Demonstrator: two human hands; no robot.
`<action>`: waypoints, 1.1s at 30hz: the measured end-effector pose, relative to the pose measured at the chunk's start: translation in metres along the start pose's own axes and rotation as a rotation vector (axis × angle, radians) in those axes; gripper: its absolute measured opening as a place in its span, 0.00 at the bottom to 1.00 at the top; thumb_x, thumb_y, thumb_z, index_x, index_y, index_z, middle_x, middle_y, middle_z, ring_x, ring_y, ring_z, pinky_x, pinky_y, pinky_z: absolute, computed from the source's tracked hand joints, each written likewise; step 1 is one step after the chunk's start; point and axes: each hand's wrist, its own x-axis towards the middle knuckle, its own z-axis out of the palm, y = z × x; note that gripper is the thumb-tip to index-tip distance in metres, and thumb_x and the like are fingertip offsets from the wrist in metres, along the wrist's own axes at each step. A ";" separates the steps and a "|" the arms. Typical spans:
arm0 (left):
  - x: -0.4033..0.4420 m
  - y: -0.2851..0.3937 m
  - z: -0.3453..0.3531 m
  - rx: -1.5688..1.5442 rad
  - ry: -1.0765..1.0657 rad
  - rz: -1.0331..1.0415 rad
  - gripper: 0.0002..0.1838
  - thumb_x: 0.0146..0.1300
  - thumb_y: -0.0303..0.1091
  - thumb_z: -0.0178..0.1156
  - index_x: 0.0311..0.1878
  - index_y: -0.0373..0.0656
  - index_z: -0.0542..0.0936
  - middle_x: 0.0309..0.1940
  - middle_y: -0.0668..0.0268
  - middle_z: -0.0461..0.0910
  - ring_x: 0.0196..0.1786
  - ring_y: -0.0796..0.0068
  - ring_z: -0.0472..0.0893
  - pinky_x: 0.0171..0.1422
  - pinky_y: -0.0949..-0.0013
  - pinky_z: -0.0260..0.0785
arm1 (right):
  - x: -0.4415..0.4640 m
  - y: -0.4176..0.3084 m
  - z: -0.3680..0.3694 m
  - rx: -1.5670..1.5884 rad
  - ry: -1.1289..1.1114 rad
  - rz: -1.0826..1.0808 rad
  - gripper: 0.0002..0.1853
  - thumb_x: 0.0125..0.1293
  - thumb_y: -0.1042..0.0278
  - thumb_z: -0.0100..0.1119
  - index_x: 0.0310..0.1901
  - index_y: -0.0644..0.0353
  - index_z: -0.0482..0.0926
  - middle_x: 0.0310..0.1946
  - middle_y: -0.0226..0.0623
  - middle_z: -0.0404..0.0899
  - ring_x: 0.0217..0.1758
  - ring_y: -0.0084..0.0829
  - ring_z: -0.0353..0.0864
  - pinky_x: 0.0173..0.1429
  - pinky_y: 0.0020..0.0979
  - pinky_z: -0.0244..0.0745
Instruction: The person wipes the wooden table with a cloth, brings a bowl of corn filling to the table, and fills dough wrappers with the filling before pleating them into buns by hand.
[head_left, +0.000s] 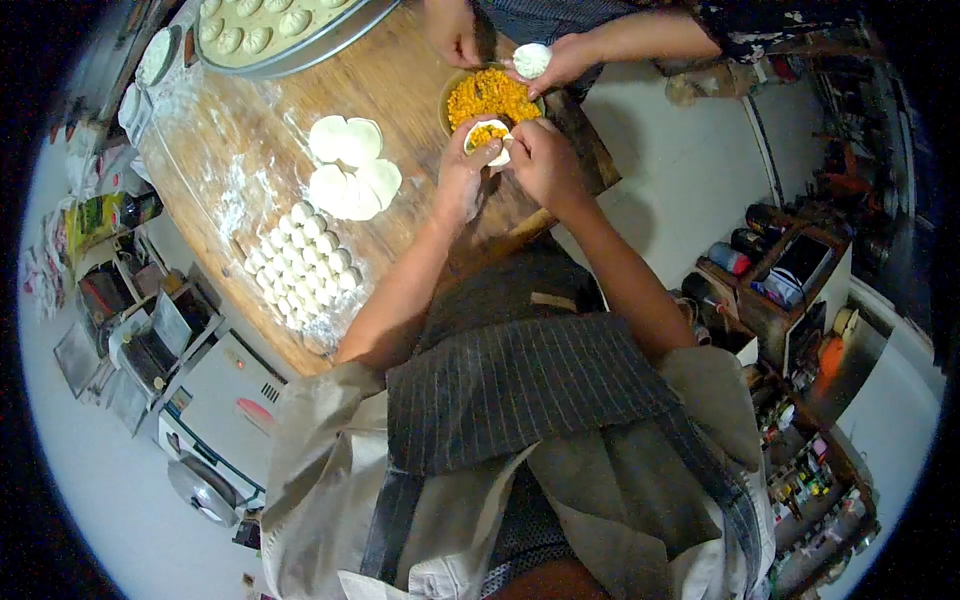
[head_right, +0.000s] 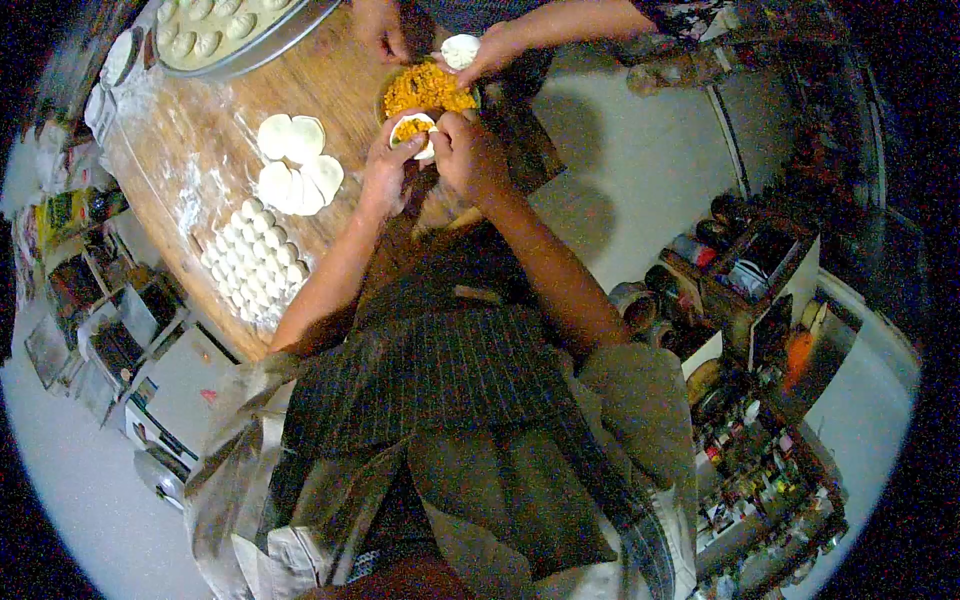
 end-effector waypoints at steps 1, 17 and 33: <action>0.000 -0.001 -0.001 0.052 -0.011 0.069 0.16 0.65 0.25 0.55 0.56 0.40 0.71 0.45 0.63 0.75 0.45 0.73 0.78 0.48 0.67 0.78 | -0.001 0.002 0.002 0.000 -0.003 0.001 0.09 0.59 0.67 0.59 0.33 0.65 0.75 0.33 0.49 0.77 0.35 0.47 0.77 0.40 0.43 0.72; 0.004 0.015 -0.001 0.460 -0.010 0.000 0.16 0.60 0.20 0.52 0.53 0.38 0.76 0.43 0.63 0.78 0.43 0.73 0.78 0.39 0.70 0.76 | -0.009 -0.006 0.010 0.020 0.080 -0.055 0.08 0.61 0.74 0.52 0.41 0.66 0.74 0.37 0.54 0.75 0.42 0.53 0.76 0.46 0.45 0.73; 0.017 0.017 -0.007 0.536 -0.094 -0.119 0.19 0.62 0.31 0.50 0.55 0.39 0.76 0.42 0.65 0.78 0.39 0.73 0.78 0.32 0.73 0.75 | -0.009 -0.005 0.012 0.056 0.162 -0.075 0.07 0.59 0.72 0.59 0.38 0.64 0.76 0.29 0.48 0.77 0.35 0.48 0.78 0.39 0.42 0.73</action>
